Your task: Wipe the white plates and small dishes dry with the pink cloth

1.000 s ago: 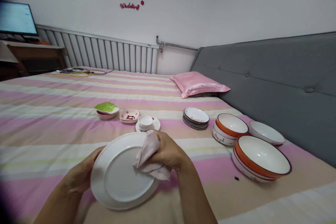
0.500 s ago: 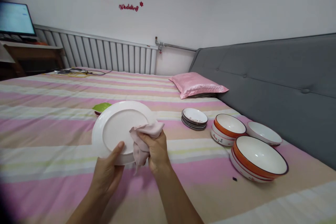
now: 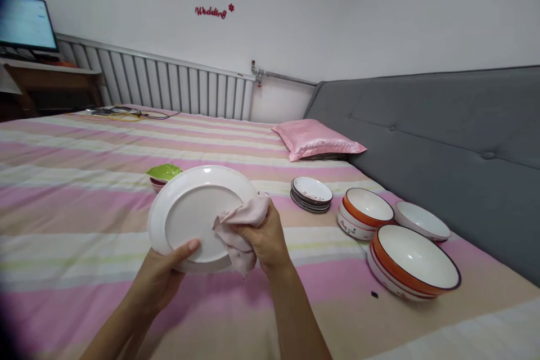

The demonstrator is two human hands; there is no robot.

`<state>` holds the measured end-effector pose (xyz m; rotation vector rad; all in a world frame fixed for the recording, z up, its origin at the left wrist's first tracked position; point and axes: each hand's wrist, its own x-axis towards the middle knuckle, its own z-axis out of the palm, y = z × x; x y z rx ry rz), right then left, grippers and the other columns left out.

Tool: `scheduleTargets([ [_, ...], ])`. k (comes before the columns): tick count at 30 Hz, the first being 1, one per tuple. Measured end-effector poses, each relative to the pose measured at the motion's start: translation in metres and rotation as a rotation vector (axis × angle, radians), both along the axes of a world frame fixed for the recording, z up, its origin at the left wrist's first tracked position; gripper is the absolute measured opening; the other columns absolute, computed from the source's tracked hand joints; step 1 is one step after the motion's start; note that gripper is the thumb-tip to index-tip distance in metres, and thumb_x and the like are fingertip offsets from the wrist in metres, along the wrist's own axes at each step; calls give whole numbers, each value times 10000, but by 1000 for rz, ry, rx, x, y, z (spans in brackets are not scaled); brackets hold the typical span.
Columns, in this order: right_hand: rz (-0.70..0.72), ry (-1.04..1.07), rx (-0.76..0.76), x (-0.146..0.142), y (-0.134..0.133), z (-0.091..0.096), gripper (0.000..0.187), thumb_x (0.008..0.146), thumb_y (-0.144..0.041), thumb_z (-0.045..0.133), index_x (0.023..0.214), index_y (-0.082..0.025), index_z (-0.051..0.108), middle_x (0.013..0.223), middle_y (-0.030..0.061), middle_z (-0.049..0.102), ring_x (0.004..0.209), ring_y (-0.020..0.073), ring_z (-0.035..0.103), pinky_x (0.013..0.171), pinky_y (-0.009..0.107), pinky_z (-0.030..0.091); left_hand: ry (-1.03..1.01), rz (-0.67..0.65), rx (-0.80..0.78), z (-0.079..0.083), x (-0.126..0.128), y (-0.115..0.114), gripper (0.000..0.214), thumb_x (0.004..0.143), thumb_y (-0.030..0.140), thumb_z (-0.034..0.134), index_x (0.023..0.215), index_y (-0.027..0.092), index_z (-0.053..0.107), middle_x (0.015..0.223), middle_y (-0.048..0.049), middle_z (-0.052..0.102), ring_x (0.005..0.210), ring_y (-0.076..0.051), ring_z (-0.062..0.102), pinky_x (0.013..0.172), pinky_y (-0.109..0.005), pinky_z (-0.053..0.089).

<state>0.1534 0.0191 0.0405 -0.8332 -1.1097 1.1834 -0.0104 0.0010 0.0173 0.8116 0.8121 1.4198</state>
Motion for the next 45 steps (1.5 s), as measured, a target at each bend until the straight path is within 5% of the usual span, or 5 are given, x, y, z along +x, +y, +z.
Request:
scheduleTargets([
  [8, 72, -116, 92, 18, -3, 6, 550, 502, -194, 812, 996, -183, 568, 917, 44, 635, 877, 231, 602, 754, 332, 502, 150, -296, -31, -2, -20, 2, 619, 614, 198, 742, 1199, 162, 543, 1033, -121, 681, 924, -283, 630, 772, -341, 516],
  [22, 422, -342, -97, 17, -8, 1, 521, 514, -233, 794, 966, -171, 543, 853, 3, 619, 813, 173, 581, 689, 265, 471, 282, -668, -51, 0, -42, 2, 742, 564, 143, 744, 1251, 234, 478, 1070, -71, 664, 944, -274, 611, 775, -380, 500],
  [32, 503, -530, -129, 5, -10, -2, 576, 481, -237, 805, 980, -198, 520, 812, -32, 562, 725, 128, 516, 609, 208, 417, 496, -745, -59, -1, -42, 1, 531, 507, 132, 728, 1027, 158, 625, 806, -28, 695, 739, -235, 628, 626, -293, 490],
  [45, 445, -732, 9, 1, -12, 2, 495, 474, -229, 789, 895, -193, 533, 768, -40, 535, 686, 119, 477, 566, 188, 372, 616, -652, -83, -10, -41, 1, 525, 439, 229, 776, 933, 162, 611, 804, -13, 664, 761, -222, 601, 618, -269, 477],
])
